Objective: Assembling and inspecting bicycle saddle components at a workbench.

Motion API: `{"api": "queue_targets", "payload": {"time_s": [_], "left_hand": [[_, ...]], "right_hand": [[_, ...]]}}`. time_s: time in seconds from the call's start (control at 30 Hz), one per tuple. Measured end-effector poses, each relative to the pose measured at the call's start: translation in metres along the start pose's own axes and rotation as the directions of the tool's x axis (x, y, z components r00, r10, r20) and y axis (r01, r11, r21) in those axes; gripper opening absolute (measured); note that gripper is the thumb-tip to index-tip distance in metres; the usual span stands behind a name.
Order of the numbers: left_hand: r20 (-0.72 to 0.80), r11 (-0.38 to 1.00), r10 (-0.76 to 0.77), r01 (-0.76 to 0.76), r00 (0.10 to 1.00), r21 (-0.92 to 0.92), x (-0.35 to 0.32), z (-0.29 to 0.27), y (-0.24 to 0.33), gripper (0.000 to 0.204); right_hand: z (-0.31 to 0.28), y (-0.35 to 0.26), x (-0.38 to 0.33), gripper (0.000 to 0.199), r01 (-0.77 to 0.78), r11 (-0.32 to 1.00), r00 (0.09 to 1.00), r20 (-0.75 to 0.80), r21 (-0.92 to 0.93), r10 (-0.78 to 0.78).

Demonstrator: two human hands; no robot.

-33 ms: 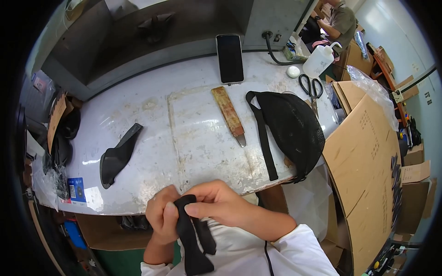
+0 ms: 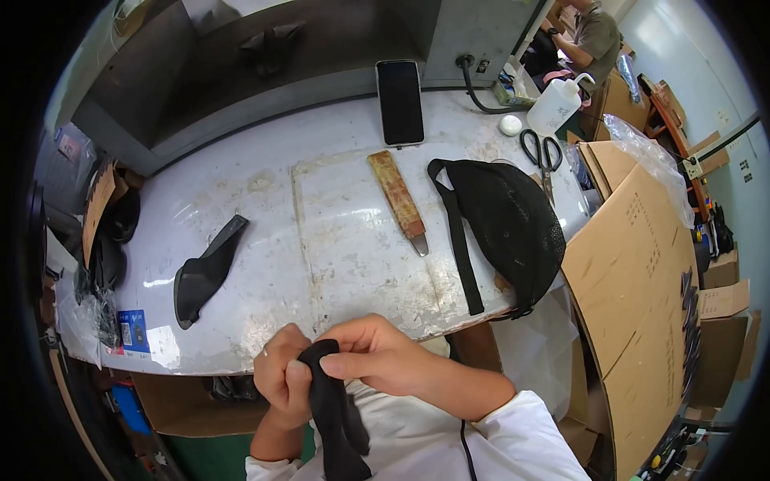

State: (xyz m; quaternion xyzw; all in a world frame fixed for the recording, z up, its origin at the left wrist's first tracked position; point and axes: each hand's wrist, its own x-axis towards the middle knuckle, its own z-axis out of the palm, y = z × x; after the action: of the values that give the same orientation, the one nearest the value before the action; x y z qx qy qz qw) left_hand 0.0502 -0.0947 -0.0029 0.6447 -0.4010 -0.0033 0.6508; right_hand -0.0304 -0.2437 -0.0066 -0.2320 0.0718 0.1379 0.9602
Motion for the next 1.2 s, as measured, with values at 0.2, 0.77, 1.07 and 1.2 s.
{"api": "queue_targets", "payload": {"time_s": [0.2, 0.77, 1.07, 1.2], "left_hand": [[0.132, 0.899, -0.405, 0.42, 0.905, -0.125, -0.007, -0.015, 0.006, 0.032], [0.412, 0.658, -0.469, 0.62, 0.781, -0.427, -0.01, -0.022, 0.005, 0.025], [-0.31, 0.891, -0.427, 0.337, 0.85, -0.305, -0.01, -0.014, 0.011, 0.036], [-0.298, 0.855, -0.462, 0.33, 0.836, -0.399, -0.012, -0.01, 0.003, 0.028]], "right_hand": [[0.007, -0.002, 0.003, 0.021, 0.099, 0.992, 0.986, -0.129, -0.081, -0.109], [0.01, -0.006, 0.005, 0.019, 0.177, 0.934, 0.954, -0.181, -0.31, -0.24], [0.032, 0.012, -0.006, 0.044, 0.466, -0.061, 0.707, 0.413, -0.883, -0.574], [0.027, 0.007, -0.002, 0.059, 0.331, 0.102, 0.879, 0.267, -0.938, -0.396]]}}
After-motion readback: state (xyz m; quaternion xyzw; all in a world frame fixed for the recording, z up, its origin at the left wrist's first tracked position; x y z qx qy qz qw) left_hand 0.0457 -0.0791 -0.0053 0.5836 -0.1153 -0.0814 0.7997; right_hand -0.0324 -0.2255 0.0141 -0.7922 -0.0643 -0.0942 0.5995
